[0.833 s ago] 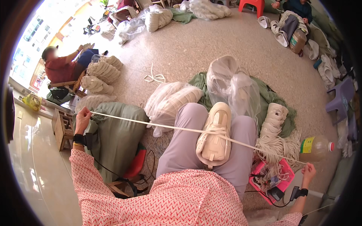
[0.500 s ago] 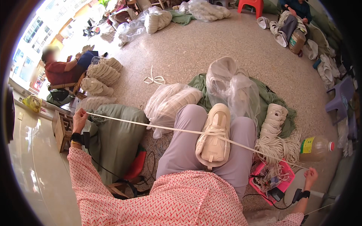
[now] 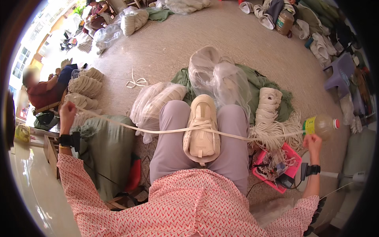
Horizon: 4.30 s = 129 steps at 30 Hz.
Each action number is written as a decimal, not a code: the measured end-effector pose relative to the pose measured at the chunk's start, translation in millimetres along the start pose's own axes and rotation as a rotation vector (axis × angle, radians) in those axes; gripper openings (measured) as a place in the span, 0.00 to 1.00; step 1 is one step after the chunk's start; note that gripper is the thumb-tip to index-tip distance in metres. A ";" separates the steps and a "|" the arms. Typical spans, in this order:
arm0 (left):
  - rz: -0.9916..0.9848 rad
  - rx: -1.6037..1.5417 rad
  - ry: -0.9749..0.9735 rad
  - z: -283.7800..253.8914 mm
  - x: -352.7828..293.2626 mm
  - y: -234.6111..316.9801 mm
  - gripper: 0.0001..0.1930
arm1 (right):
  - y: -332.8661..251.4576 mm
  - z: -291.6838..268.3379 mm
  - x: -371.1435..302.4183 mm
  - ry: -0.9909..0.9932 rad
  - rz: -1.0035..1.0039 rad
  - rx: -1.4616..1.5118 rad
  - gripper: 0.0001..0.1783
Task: Lacing a white sneaker while sitting in a workshop environment.
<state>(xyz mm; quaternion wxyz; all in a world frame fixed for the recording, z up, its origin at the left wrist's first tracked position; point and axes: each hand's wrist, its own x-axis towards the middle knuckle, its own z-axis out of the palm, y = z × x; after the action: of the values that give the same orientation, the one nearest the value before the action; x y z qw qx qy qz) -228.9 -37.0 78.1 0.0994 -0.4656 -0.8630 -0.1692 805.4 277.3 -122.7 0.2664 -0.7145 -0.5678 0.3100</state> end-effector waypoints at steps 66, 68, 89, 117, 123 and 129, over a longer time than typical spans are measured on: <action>0.024 -1.193 -0.662 152.9 -133.2 344.4 0.10 | -314.1 264.4 -180.7 -0.628 -0.301 0.489 0.07; 0.037 -1.183 -0.647 152.0 -133.8 344.6 0.11 | -313.7 264.4 -180.7 -0.629 -0.301 0.490 0.06; 0.153 -0.855 -0.535 138.5 -138.6 356.2 0.10 | -315.0 266.1 -185.5 -0.572 -0.396 0.459 0.06; 0.317 -0.867 -0.381 143.7 -150.5 351.8 0.08 | -329.9 251.4 -197.7 -0.423 -0.728 0.037 0.11; 0.313 -0.871 -0.385 142.3 -154.4 352.3 0.08 | -327.2 254.3 -203.4 -0.375 -0.734 0.037 0.11; 0.375 -0.757 -0.449 125.3 -155.1 356.9 0.12 | -334.1 250.7 -211.3 -0.357 -0.950 -0.178 0.11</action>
<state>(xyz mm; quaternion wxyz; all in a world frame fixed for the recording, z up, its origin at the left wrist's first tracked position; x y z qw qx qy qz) 152.9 73.4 -17.4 -0.2374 -0.6419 -0.6418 -0.3459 368.2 149.4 -15.1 0.2150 -0.3336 -0.8905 0.2224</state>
